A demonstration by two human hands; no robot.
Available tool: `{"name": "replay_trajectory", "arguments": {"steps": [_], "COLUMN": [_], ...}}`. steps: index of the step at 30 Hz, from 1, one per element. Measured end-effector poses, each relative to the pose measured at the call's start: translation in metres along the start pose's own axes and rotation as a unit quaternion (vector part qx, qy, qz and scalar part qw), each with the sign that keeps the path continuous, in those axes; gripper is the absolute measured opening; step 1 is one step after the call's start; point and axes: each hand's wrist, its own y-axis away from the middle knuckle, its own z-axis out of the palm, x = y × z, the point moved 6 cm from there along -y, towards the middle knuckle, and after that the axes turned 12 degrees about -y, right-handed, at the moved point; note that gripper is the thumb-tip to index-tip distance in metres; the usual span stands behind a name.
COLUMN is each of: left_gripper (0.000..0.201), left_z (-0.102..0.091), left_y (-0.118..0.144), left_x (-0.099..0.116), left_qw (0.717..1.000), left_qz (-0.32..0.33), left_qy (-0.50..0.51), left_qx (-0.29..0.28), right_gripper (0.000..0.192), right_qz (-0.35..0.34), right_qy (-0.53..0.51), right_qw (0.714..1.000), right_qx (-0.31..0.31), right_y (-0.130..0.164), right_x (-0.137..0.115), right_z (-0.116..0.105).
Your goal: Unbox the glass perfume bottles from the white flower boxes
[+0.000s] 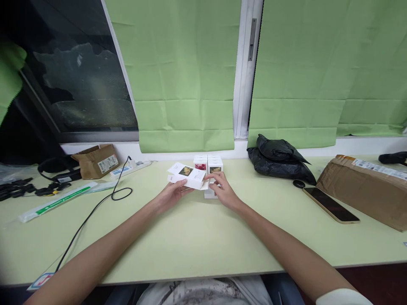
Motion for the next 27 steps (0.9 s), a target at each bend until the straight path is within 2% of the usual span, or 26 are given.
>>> {"name": "replay_trajectory", "arguments": {"steps": [6, 17, 21, 24, 27], "left_gripper": [0.052, 0.051, 0.052, 0.050, 0.052], "left_z": [0.001, -0.003, 0.003, 0.001, 0.000], "left_y": [0.002, 0.000, 0.000, 0.000, 0.000], "left_x": [0.004, 0.003, 0.000, -0.003, -0.003], "left_qw": [1.000, 1.000, 1.000, 0.999, 0.999], "left_qz": [0.004, -0.008, -0.020, -0.033, -0.035], "left_qy": [0.004, 0.014, 0.003, -0.015, -0.026], "left_qx": [0.015, 0.020, -0.008, 0.013, 0.022], "right_gripper": [0.026, 0.038, 0.039, 0.033, 0.026], "right_qz": [-0.012, -0.008, 0.009, 0.026, 0.006], "right_qy": [0.002, -0.027, -0.022, -0.023, 0.011], "right_qw": [1.000, 0.998, 0.999, 0.999, 1.000], "right_qx": [-0.025, -0.056, -0.041, -0.018, 0.027], "right_y": [-0.001, 0.000, -0.001, 0.000, -0.001], "right_x": [0.001, 0.000, 0.006, 0.010, 0.008], "right_z": [-0.002, 0.004, 0.003, 0.001, -0.006]}}
